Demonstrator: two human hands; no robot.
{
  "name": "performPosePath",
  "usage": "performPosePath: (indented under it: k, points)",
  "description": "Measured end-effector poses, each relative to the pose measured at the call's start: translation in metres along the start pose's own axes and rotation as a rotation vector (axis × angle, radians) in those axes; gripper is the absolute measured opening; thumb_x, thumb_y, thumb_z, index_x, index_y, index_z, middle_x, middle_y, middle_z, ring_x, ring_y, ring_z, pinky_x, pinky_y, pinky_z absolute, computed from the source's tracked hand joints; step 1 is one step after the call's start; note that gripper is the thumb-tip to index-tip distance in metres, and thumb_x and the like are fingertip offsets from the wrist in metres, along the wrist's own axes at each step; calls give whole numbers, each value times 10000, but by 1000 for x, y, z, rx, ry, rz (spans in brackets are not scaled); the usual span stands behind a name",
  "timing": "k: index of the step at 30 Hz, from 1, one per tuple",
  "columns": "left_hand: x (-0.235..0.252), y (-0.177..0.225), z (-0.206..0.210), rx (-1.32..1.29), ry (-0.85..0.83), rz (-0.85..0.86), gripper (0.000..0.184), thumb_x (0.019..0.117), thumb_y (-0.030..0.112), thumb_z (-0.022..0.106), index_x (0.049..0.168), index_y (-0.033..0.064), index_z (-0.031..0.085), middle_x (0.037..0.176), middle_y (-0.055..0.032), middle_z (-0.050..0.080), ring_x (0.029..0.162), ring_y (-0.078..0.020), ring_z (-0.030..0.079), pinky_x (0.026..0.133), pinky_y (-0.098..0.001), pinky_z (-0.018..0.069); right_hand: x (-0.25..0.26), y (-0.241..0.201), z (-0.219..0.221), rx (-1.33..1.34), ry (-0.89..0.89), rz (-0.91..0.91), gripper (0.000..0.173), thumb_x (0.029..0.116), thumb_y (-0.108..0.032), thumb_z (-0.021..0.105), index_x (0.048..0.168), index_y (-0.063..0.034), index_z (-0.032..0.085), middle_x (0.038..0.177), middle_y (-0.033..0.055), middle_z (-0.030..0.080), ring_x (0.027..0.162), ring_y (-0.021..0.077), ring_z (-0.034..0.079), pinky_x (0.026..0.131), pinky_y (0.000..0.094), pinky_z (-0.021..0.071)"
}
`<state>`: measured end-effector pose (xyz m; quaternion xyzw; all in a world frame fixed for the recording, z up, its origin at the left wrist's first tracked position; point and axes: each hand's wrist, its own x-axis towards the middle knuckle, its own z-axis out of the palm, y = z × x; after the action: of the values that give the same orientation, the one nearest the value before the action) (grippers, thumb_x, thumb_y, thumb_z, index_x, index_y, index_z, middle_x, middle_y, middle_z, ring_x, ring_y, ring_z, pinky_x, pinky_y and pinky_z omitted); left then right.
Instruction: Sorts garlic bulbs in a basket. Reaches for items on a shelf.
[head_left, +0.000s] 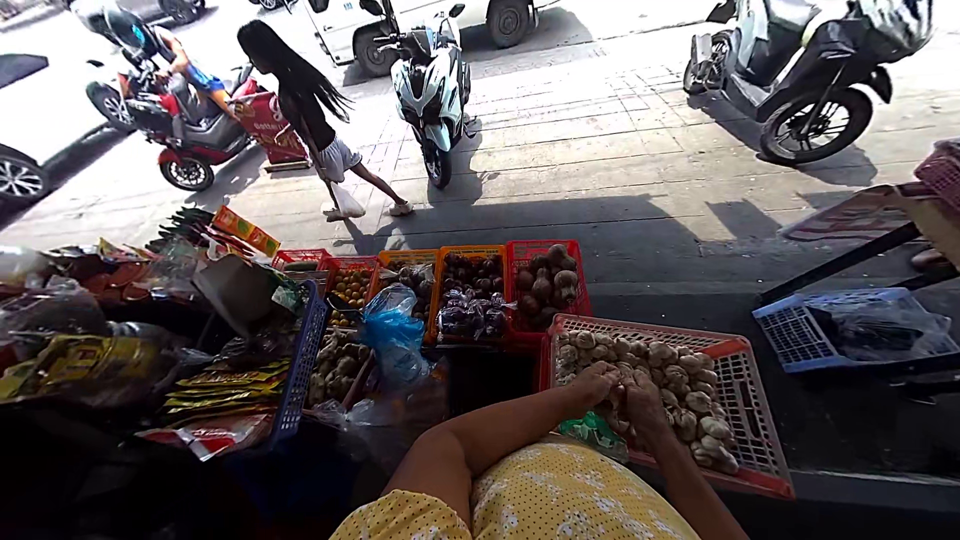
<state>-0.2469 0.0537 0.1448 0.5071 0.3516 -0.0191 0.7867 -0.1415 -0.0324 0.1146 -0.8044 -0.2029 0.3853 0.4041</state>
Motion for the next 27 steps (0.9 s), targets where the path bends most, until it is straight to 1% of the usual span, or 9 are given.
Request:
performPosePath:
  k: [3, 7, 8, 11, 13, 15, 17, 22, 27]
  points:
    - [5, -4, -4, -49, 48, 19, 351, 1119, 245, 401, 1389, 71, 542, 1280, -192, 578, 1040, -257, 609, 842, -436, 529, -4, 4, -4, 130, -36, -34, 322, 1103, -209, 329, 1184, 8, 553, 829, 96, 569, 587, 167, 547, 533, 379, 503]
    - [2, 0, -4, 214, 64, 136, 344, 1087, 148, 475, 1388, 20, 582, 1308, -260, 558, 1097, -319, 606, 886, -451, 533, -7, 1, -4, 149, -49, 19, 557, 1118, -429, 251, 1263, -20, 599, 879, 110, 618, 606, 171, 559, 544, 390, 505]
    - [1, 0, -3, 302, 63, 177, 349, 1069, 114, 506, 1383, -18, 582, 1307, -283, 557, 1151, -349, 586, 960, -468, 504, -8, -2, -4, 124, -80, 35, 542, 1116, -439, 296, 1310, -18, 576, 885, 112, 602, 619, 168, 542, 559, 382, 491]
    - [-2, -1, -1, 360, 65, 208, 464, 1017, 40, 573, 1446, -86, 449, 1396, -314, 513, 1285, -385, 536, 1087, -475, 442, -9, -4, -1, 90, -59, 71, 390, 1111, -373, 400, 1223, -40, 568, 784, 66, 525, 563, 137, 481, 499, 327, 427]
    - [-3, -1, -1, 306, 72, 198, 480, 1005, 49, 612, 1422, -91, 422, 1374, -300, 526, 1237, -352, 572, 1048, -448, 478, -8, -1, -2, 123, -21, 41, 332, 1111, -288, 380, 1191, -21, 561, 799, 69, 530, 585, 136, 493, 513, 334, 431]
    - [-3, 0, -3, 315, 91, 199, 441, 999, 88, 640, 1381, -84, 500, 1352, -314, 539, 1228, -377, 568, 1048, -471, 467, -6, 4, 0, 127, 17, -4, 277, 1103, -207, 354, 1137, -4, 539, 804, 67, 531, 600, 131, 512, 527, 333, 452]
    - [-3, -1, -4, 287, 101, 181, 455, 988, 117, 664, 1394, -44, 535, 1357, -329, 517, 1222, -406, 538, 1035, -505, 454, -5, 6, 1, 118, 29, -29, 291, 1103, -174, 364, 1197, 44, 534, 880, 135, 569, 672, 191, 555, 590, 403, 495]
    - [-4, -3, -6, 172, 92, 140, 467, 977, 99, 680, 1404, -9, 526, 1239, -257, 612, 1002, -286, 626, 910, -448, 518, -5, 7, 0, 80, 14, -73, 310, 1088, -98, 379, 1305, 20, 566, 1015, 172, 651, 724, 213, 619, 618, 425, 531]
    - [-9, 3, -2, 180, 56, 175, 431, 1024, 127, 618, 1421, -14, 526, 1258, -251, 617, 1034, -269, 621, 922, -427, 504, -5, 13, 0, 269, 10, 20, 215, 1087, -157, 442, 1154, -13, 586, 721, 30, 548, 475, 79, 459, 428, 260, 411]
